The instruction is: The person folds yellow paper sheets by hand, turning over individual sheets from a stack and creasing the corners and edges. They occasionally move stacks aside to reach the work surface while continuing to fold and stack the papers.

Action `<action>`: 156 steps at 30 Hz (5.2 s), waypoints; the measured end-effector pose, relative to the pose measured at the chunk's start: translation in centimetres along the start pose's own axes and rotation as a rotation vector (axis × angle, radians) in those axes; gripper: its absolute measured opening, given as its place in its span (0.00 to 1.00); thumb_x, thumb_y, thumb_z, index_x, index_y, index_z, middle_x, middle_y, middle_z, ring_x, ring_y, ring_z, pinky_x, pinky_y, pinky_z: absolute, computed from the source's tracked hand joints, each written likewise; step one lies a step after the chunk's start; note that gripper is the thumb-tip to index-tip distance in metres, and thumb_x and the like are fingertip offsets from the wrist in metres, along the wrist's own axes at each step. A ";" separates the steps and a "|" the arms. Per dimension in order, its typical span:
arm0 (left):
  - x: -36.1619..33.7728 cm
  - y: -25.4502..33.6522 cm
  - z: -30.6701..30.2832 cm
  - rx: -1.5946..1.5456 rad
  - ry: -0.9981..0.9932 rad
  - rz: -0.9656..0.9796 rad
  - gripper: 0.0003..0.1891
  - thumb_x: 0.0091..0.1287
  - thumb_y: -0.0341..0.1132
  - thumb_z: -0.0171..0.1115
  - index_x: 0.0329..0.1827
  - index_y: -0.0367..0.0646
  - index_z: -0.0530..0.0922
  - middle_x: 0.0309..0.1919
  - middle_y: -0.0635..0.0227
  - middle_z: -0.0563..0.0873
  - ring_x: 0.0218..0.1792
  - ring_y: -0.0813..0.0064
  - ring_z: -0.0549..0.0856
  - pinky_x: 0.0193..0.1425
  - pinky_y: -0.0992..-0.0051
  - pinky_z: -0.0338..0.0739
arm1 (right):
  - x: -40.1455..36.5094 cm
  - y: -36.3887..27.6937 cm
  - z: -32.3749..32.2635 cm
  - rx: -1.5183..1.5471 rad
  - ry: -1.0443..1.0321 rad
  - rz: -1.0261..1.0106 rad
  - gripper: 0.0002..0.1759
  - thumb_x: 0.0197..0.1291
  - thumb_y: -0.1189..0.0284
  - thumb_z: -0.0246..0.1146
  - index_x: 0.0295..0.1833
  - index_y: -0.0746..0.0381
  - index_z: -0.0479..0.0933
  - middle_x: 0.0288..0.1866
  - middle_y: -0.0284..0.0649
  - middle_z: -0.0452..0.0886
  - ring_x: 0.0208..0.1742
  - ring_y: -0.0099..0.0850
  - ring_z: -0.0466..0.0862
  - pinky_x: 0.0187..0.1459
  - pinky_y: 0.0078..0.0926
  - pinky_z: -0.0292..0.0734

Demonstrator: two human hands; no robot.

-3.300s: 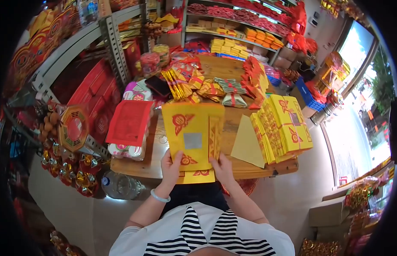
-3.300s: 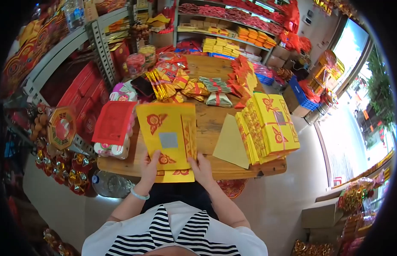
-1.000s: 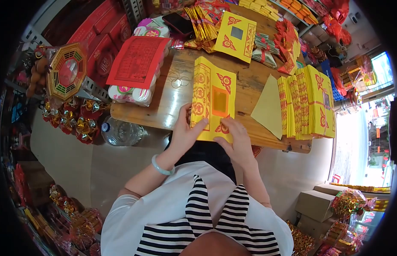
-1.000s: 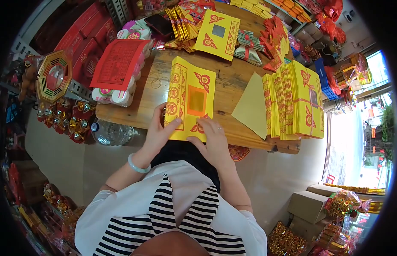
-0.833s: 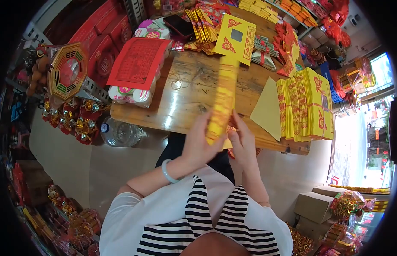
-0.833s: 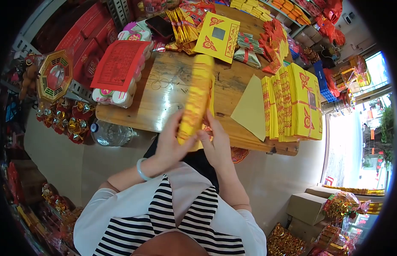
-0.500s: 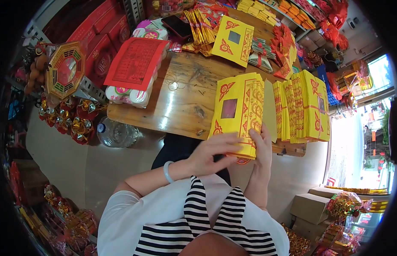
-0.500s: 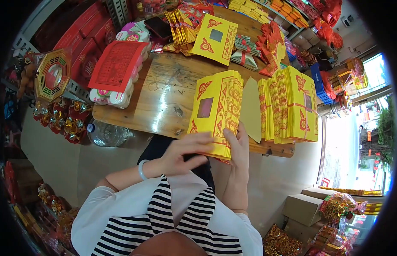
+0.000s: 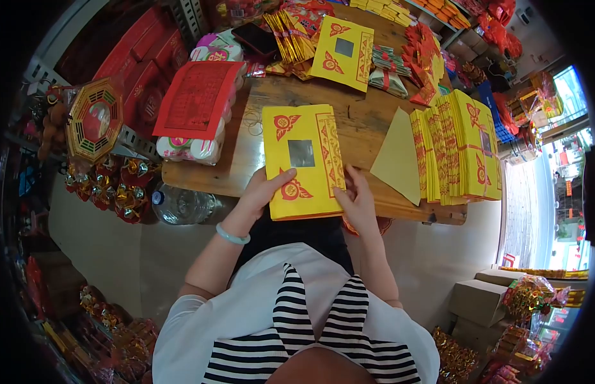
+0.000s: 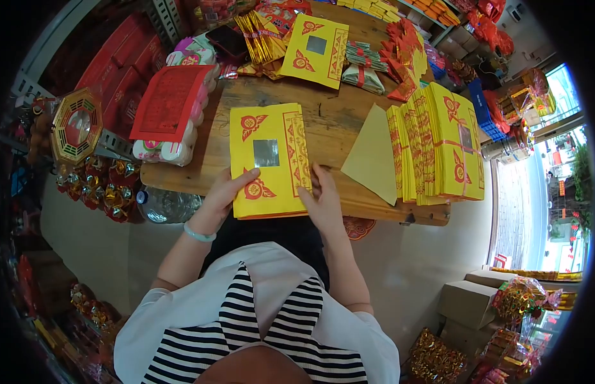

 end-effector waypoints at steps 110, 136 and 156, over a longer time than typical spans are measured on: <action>-4.2 -0.9 1.7 -0.623 -0.093 0.177 0.28 0.79 0.54 0.44 0.71 0.43 0.65 0.61 0.59 0.78 0.58 0.67 0.81 0.64 0.65 0.76 | -2.0 0.8 1.5 0.616 -0.111 0.440 0.18 0.71 0.69 0.59 0.60 0.68 0.69 0.38 0.41 0.82 0.24 0.21 0.76 0.21 0.13 0.68; -3.9 -1.8 3.6 -0.693 -0.498 -0.039 0.28 0.81 0.53 0.37 0.76 0.46 0.60 0.68 0.58 0.75 0.62 0.66 0.80 0.62 0.68 0.78 | -2.2 -5.7 4.5 -0.293 -0.353 -0.315 0.18 0.57 0.74 0.71 0.53 0.65 0.81 0.50 0.40 0.84 0.48 0.35 0.81 0.51 0.26 0.75; -4.5 -0.6 4.1 -0.677 -0.405 -0.053 0.27 0.82 0.51 0.36 0.78 0.47 0.57 0.68 0.58 0.74 0.64 0.64 0.79 0.64 0.66 0.79 | -1.7 -4.7 4.0 -0.129 -0.368 -0.168 0.17 0.55 0.76 0.72 0.51 0.67 0.83 0.48 0.39 0.84 0.44 0.30 0.79 0.46 0.20 0.72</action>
Point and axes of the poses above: each hand's wrist, its own x-axis towards the middle knuckle, its own z-axis out of the palm, y = z × x, the point moved 6 cm from there along x, towards the middle knuckle
